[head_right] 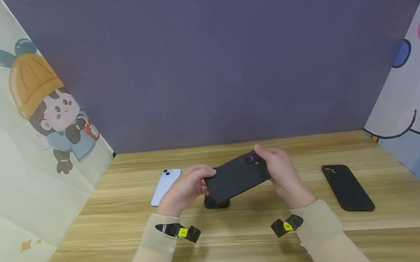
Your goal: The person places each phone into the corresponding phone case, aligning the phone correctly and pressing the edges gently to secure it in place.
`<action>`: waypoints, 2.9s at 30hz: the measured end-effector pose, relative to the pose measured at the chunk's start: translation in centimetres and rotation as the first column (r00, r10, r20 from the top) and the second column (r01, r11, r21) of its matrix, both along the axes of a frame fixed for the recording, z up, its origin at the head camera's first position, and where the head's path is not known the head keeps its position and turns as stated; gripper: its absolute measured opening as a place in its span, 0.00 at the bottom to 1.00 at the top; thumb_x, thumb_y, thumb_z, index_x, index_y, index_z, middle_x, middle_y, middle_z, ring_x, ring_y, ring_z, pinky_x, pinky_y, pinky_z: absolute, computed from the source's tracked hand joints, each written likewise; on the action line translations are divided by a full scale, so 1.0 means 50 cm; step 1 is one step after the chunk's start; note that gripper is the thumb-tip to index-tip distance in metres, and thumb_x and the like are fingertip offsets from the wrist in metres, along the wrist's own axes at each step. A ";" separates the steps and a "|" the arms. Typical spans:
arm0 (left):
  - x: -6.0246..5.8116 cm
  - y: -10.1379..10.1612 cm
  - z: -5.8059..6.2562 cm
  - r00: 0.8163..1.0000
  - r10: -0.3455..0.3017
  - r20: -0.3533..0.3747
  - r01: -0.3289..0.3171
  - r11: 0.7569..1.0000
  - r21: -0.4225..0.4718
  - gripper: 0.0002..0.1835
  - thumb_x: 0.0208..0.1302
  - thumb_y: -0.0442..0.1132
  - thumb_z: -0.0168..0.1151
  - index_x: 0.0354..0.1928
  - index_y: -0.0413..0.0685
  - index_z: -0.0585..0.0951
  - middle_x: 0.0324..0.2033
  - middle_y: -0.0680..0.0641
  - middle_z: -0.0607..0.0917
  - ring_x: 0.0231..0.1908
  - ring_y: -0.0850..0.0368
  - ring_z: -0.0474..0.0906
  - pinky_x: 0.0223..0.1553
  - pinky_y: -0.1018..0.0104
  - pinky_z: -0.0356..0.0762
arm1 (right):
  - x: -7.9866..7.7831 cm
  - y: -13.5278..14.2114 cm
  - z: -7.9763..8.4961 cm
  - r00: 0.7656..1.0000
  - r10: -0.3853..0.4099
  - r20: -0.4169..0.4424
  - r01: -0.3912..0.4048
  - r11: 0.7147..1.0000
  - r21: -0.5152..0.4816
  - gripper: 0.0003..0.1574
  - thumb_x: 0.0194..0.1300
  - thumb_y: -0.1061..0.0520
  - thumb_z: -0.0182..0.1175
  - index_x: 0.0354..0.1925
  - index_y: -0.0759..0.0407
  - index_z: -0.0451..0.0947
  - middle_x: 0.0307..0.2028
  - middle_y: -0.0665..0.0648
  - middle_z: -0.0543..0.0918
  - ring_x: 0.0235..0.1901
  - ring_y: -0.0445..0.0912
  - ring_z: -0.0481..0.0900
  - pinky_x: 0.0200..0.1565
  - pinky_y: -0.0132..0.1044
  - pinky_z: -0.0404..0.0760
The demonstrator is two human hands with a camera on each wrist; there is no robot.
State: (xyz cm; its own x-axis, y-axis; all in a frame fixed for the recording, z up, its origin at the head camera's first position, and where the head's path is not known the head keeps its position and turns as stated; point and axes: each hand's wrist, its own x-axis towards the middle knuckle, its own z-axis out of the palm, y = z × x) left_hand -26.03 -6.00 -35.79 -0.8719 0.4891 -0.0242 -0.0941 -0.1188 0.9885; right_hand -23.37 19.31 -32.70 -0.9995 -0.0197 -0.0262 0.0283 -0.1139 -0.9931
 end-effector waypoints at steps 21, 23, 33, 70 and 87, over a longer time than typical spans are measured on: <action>-0.016 -0.008 0.004 0.965 0.255 0.064 -0.262 0.957 0.129 0.17 0.66 0.47 0.70 0.40 0.37 0.86 0.33 0.47 0.86 0.28 0.59 0.81 0.32 0.69 0.79 | -0.003 0.008 -0.002 0.996 0.090 0.008 -0.090 0.992 0.085 0.23 0.76 0.40 0.56 0.34 0.53 0.84 0.26 0.48 0.83 0.22 0.40 0.80 0.28 0.33 0.77; -0.016 -0.008 0.004 0.963 0.263 0.051 -0.268 0.955 0.128 0.16 0.66 0.45 0.70 0.42 0.36 0.86 0.31 0.47 0.86 0.26 0.59 0.80 0.30 0.70 0.79 | -0.005 0.010 -0.002 0.997 0.081 0.009 -0.082 0.994 0.071 0.22 0.76 0.40 0.56 0.34 0.53 0.84 0.27 0.48 0.84 0.24 0.40 0.82 0.30 0.33 0.79; -0.018 -0.008 0.008 0.941 0.338 -0.001 -0.337 0.939 0.066 0.14 0.67 0.42 0.68 0.39 0.34 0.86 0.27 0.48 0.84 0.23 0.60 0.76 0.25 0.72 0.74 | -0.006 0.010 0.000 0.994 0.108 0.021 -0.110 0.991 0.071 0.22 0.76 0.40 0.56 0.35 0.54 0.84 0.28 0.48 0.83 0.23 0.40 0.81 0.28 0.32 0.78; -0.030 -0.009 0.006 0.913 0.393 0.109 -0.408 0.883 0.231 0.14 0.72 0.43 0.64 0.41 0.36 0.83 0.36 0.44 0.86 0.31 0.55 0.85 0.35 0.65 0.84 | -0.004 0.009 0.002 0.953 0.303 0.026 -0.304 0.945 0.120 0.26 0.77 0.40 0.54 0.38 0.60 0.81 0.19 0.50 0.77 0.17 0.40 0.72 0.23 0.34 0.75; -0.014 -0.009 0.011 0.987 0.148 0.062 -0.155 0.982 0.110 0.19 0.71 0.53 0.63 0.32 0.43 0.81 0.21 0.50 0.78 0.20 0.61 0.72 0.23 0.71 0.71 | -0.002 0.011 0.006 0.985 0.175 0.001 -0.175 0.985 -0.008 0.26 0.77 0.40 0.54 0.28 0.56 0.80 0.17 0.49 0.77 0.15 0.39 0.70 0.20 0.30 0.72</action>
State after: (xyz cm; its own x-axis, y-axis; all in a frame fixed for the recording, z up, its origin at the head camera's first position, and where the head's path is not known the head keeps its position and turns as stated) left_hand -26.76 -6.45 -35.26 -0.9351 0.3536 -0.0246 -0.1187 -0.2471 0.9617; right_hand -23.47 19.87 -32.42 -0.9806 -0.1942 -0.0269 0.0500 -0.1153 -0.9921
